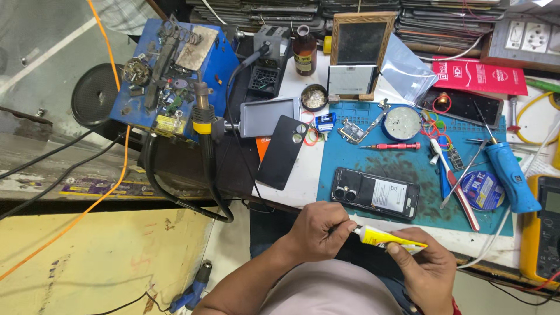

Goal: The person uses a blue electric screwdriver to remove screws from a black phone back cover, then sets it aside. They use a metal spudger to pry and separate internal components of the phone chassis. Next, they apply adhesive from a yellow tube around the camera module area and reattach the back cover, pressing it into place.

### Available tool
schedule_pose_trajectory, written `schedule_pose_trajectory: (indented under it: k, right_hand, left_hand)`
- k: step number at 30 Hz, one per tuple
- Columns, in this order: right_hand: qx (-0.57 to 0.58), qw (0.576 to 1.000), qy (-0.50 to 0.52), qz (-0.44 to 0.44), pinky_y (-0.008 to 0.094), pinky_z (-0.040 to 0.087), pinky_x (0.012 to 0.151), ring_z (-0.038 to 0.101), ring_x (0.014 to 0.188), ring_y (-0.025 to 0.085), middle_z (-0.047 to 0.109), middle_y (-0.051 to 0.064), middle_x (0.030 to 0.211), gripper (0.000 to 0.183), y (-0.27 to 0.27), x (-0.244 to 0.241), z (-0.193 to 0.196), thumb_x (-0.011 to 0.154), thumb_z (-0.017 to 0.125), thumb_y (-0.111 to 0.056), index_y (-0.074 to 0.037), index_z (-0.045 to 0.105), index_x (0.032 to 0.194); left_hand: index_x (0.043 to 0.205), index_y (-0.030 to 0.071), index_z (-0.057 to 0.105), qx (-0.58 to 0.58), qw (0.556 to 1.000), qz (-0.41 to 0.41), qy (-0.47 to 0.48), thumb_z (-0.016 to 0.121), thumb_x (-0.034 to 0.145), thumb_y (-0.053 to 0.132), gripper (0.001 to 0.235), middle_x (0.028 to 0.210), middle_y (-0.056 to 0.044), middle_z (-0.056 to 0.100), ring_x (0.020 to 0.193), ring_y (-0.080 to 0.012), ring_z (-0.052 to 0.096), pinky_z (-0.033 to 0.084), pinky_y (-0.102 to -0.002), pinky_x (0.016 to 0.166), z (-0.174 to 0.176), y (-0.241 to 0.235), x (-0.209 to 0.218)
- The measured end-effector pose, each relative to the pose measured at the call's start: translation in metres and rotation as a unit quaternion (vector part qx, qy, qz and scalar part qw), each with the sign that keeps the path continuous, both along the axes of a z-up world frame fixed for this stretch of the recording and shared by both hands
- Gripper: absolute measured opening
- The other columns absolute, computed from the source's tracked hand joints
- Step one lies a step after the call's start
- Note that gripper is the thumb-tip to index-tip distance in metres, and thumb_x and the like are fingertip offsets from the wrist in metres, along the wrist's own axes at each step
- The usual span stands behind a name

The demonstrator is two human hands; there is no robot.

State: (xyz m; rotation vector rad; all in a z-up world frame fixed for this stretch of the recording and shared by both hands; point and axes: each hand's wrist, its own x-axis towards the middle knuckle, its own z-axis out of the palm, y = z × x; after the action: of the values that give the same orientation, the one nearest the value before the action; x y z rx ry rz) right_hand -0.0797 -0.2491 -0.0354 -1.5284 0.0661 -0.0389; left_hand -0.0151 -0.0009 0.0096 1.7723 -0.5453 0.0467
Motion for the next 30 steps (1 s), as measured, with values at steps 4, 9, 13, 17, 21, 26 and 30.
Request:
schedule_pose_trajectory:
  k: [4, 9, 13, 17, 21, 26, 30]
  right_hand:
    - [0.046, 0.999, 0.008, 0.01, 0.029, 0.054, 0.084, 0.069, 0.091, 0.017, 0.073, 0.013, 0.101, 0.025, 0.005, -0.002, -0.001, 0.087, 0.074, 0.003, 0.006, 0.073, 0.111]
    - [-0.027, 0.997, -0.07, -0.03, 0.029, 0.053, 0.09, 0.068, 0.098, 0.016, 0.071, 0.013, 0.104, 0.025, 0.008, -0.002, -0.003, 0.088, 0.076, 0.001, 0.005, 0.071, 0.112]
    - [-0.057, 0.988, -0.029, -0.142, 0.028, 0.054, 0.09, 0.068, 0.096, 0.016, 0.072, 0.013, 0.107, 0.023, 0.007, 0.007, 0.012, 0.094, 0.073, -0.001, 0.005, 0.069, 0.116]
    - [-0.1, 0.976, 0.025, -0.191, 0.026, 0.054, 0.083, 0.068, 0.091, 0.013, 0.073, 0.011, 0.105, 0.024, 0.0, 0.037, 0.032, 0.099, 0.07, -0.003, 0.004, 0.067, 0.122]
    - [-0.15, 0.987, -0.015, -0.057, 0.026, 0.053, 0.082, 0.066, 0.09, 0.012, 0.073, 0.008, 0.102, 0.019, 0.001, 0.081, 0.053, 0.096, 0.077, -0.002, 0.004, 0.072, 0.113]
    - [-0.319, 0.937, -0.103, 0.095, 0.026, 0.051, 0.074, 0.069, 0.084, 0.013, 0.074, 0.01, 0.095, 0.022, 0.029, 0.13, 0.072, 0.085, 0.084, -0.003, -0.001, 0.076, 0.105]
    - [-0.336, 0.932, -0.076, 0.11, 0.026, 0.052, 0.069, 0.07, 0.079, 0.012, 0.077, 0.01, 0.093, 0.02, 0.049, 0.151, 0.07, 0.085, 0.085, -0.006, -0.004, 0.079, 0.104]
  left_hand:
    - [0.078, 0.005, 0.058, -0.153, 0.967, -0.057, 0.195, 0.058, 0.108, 0.018, 0.033, 0.067, -0.002, 0.058, 0.06, -0.0074, 0.053, 0.043, -0.027, 0.054, -0.017, -0.003, -0.007]
    - [0.082, 0.005, 0.058, -0.225, 0.943, -0.036, 0.243, 0.055, 0.111, 0.019, 0.032, 0.072, 0.001, 0.059, 0.066, -0.0038, 0.053, 0.045, -0.023, 0.061, -0.028, -0.003, -0.005]
    - [0.089, 0.004, 0.066, -0.217, 0.948, 0.015, 0.234, 0.061, 0.103, 0.021, 0.023, 0.084, -0.001, 0.068, 0.071, -0.0046, 0.058, 0.05, -0.022, 0.065, -0.014, -0.003, 0.003]
    - [0.085, 0.005, 0.069, -0.109, 0.984, -0.022, 0.142, 0.075, 0.092, 0.03, 0.027, 0.091, -0.006, 0.073, 0.075, -0.0152, 0.063, 0.05, -0.029, 0.068, -0.005, -0.012, -0.005]
    - [0.07, 0.009, 0.065, 0.094, 0.991, -0.072, -0.069, 0.077, 0.082, 0.047, 0.042, 0.076, -0.008, 0.066, 0.074, -0.0273, 0.067, 0.049, -0.048, 0.094, -0.005, -0.033, -0.009]
    - [0.079, 0.009, 0.071, 0.224, 0.956, -0.121, -0.146, 0.07, 0.09, 0.046, 0.039, 0.072, -0.009, 0.064, 0.078, -0.0292, 0.069, 0.029, -0.062, 0.123, -0.013, -0.055, 0.003]
    - [0.082, 0.008, 0.072, 0.254, 0.952, -0.139, -0.104, 0.069, 0.09, 0.041, 0.034, 0.073, -0.01, 0.067, 0.082, -0.0297, 0.07, 0.027, -0.061, 0.124, -0.018, -0.059, 0.01]
